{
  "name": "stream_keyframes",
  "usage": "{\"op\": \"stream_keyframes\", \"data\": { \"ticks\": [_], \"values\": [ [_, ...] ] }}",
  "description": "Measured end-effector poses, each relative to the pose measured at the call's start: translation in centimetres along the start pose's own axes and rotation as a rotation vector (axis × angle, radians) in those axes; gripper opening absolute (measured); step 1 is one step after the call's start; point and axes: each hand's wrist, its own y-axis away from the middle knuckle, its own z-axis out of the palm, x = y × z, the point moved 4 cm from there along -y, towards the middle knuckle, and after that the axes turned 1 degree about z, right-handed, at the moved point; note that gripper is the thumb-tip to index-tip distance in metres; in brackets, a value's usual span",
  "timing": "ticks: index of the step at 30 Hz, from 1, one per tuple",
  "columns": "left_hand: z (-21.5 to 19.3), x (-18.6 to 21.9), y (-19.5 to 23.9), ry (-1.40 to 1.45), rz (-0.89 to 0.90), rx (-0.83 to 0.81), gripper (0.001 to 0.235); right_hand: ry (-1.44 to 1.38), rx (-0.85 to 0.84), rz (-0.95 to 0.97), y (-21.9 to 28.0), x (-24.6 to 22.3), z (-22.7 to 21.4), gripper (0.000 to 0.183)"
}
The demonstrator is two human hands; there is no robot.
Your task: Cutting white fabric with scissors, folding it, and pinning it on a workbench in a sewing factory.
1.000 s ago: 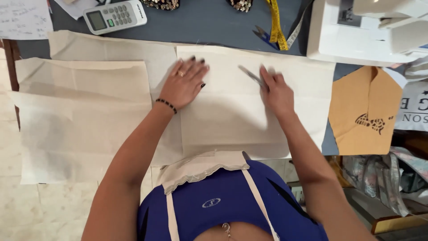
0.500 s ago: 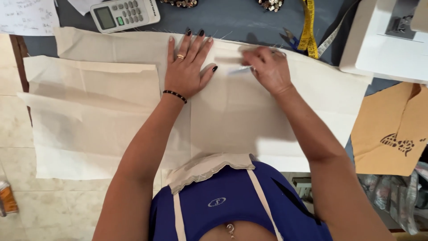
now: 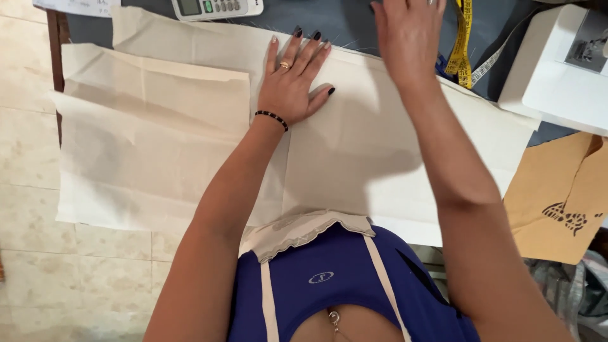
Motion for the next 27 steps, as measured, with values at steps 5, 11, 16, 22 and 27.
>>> {"op": "stream_keyframes", "data": {
  "ticks": [5,11,16,22,27],
  "values": [
    [1.2,-0.6,0.5,0.083,-0.011,0.015,0.065,-0.684,-0.397,-0.083,8.3,-7.5,0.9,0.065],
    [0.6,-0.1,0.2,-0.033,-0.043,-0.034,0.054,-0.427,-0.522,0.127,10.2,-8.8,1.6,0.071],
    [4.1,-1.1,0.9,0.021,-0.125,-0.155,0.057,-0.427,-0.501,0.141,9.3,-8.4,4.4,0.084],
    [-1.8,4.1,3.0,0.353,-0.229,0.101,0.040,-0.316,-0.487,0.061,9.6,-8.1,5.0,0.083],
    [-34.5,16.2,5.5,0.069,-0.865,-0.609,0.033,-0.329,-0.587,0.061,9.2,-9.3,3.2,0.087]
  ]
}}
